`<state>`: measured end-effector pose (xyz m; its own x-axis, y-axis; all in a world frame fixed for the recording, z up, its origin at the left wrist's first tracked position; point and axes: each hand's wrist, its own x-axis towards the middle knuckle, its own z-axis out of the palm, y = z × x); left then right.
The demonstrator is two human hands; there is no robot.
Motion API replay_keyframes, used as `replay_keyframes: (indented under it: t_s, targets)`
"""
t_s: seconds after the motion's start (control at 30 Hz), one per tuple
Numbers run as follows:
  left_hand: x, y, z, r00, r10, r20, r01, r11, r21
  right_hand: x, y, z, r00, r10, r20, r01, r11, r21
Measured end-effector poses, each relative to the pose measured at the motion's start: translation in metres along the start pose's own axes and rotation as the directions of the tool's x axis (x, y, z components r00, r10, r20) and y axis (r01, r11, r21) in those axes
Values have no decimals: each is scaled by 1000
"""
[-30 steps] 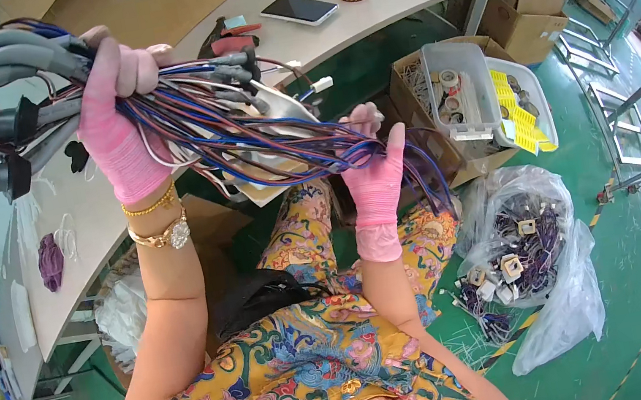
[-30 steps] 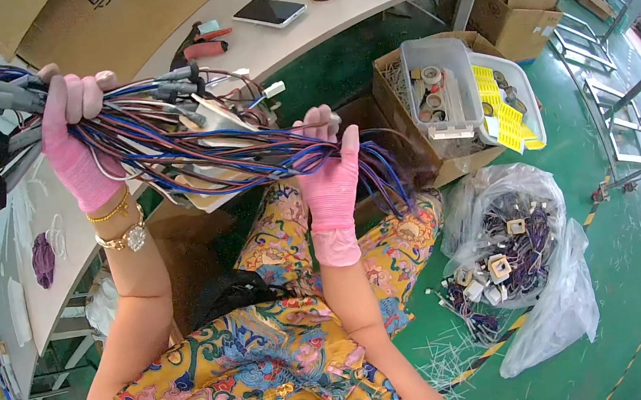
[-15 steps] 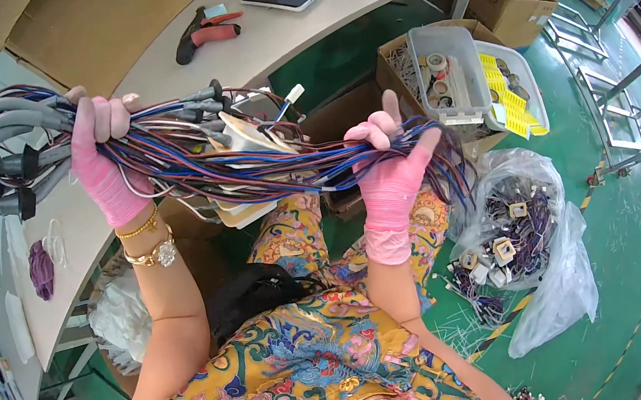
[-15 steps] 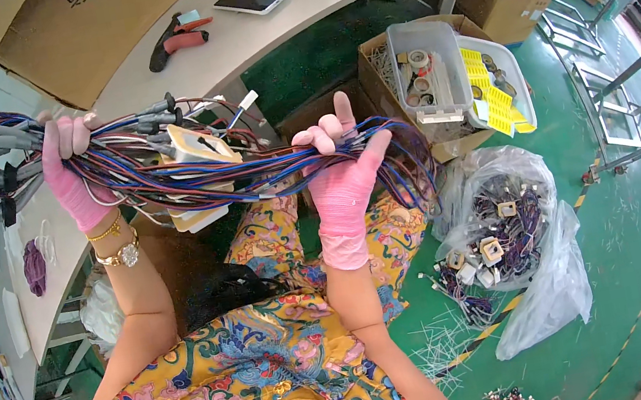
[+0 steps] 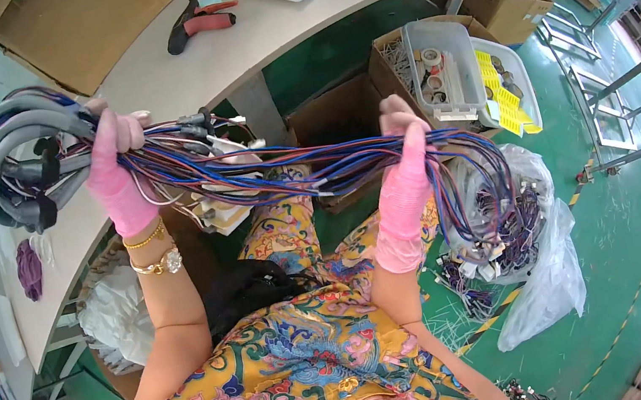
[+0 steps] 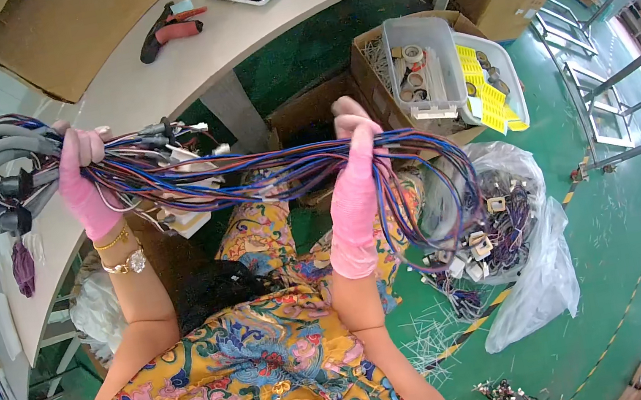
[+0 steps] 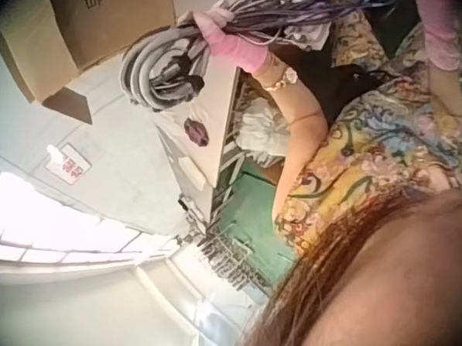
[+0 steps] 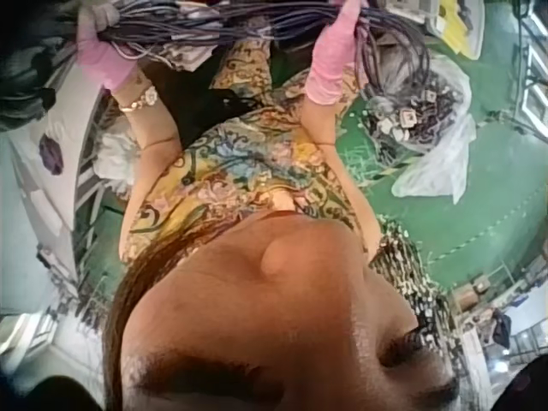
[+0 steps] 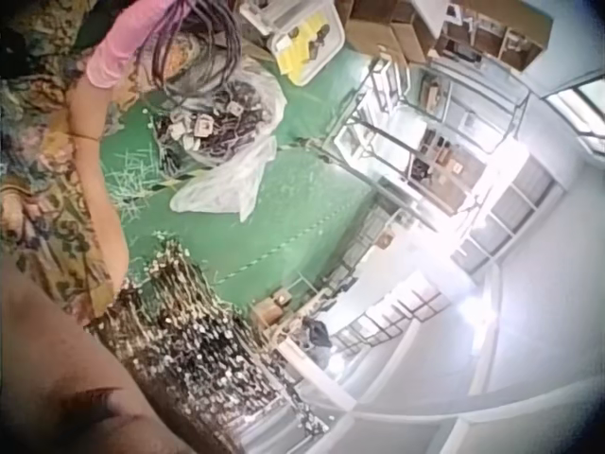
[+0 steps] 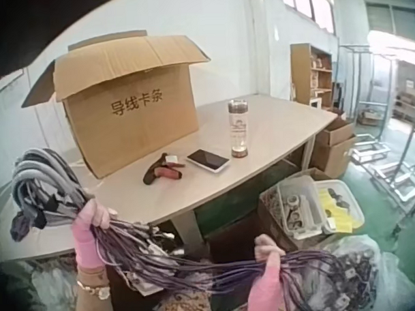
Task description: Assembling, inspecting, and bundling wire harnesses at an electronics manufacturing workstation.
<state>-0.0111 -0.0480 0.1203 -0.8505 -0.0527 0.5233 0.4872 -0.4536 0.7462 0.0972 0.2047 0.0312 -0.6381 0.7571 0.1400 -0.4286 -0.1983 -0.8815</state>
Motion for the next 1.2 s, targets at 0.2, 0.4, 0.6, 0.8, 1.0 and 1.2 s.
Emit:
replay_keyframes:
  t_s: [0.2, 0.4, 0.6, 0.8, 1.0, 1.2]
  targets:
    - [-31, -2, 19, 952, -299, 58, 293, 951, 102, 22, -47, 10, 942, -15, 334, -114, 925, 363]
    - [-46, -25, 53, 842, -514, 163, 524, 851, -21, 29, -41, 48, 694, 219, 686, -38, 963, -268]
    - [-55, -54, 60, 875, -469, 122, 485, 850, -205, 42, -7, 63, 815, -133, 564, 481, 698, -530]
    - [-75, -79, 63, 871, -491, -17, 483, 862, -151, 35, 2, 104, 851, 34, 524, 518, 113, -848]
    - [-64, -80, 60, 913, -401, -73, 389, 911, -140, 2, -4, 97, 749, 158, 644, 650, 19, -760]
    - [-67, -78, 52, 874, -462, -148, 431, 880, -200, -11, 2, 83, 608, 12, 793, 788, -123, -603]
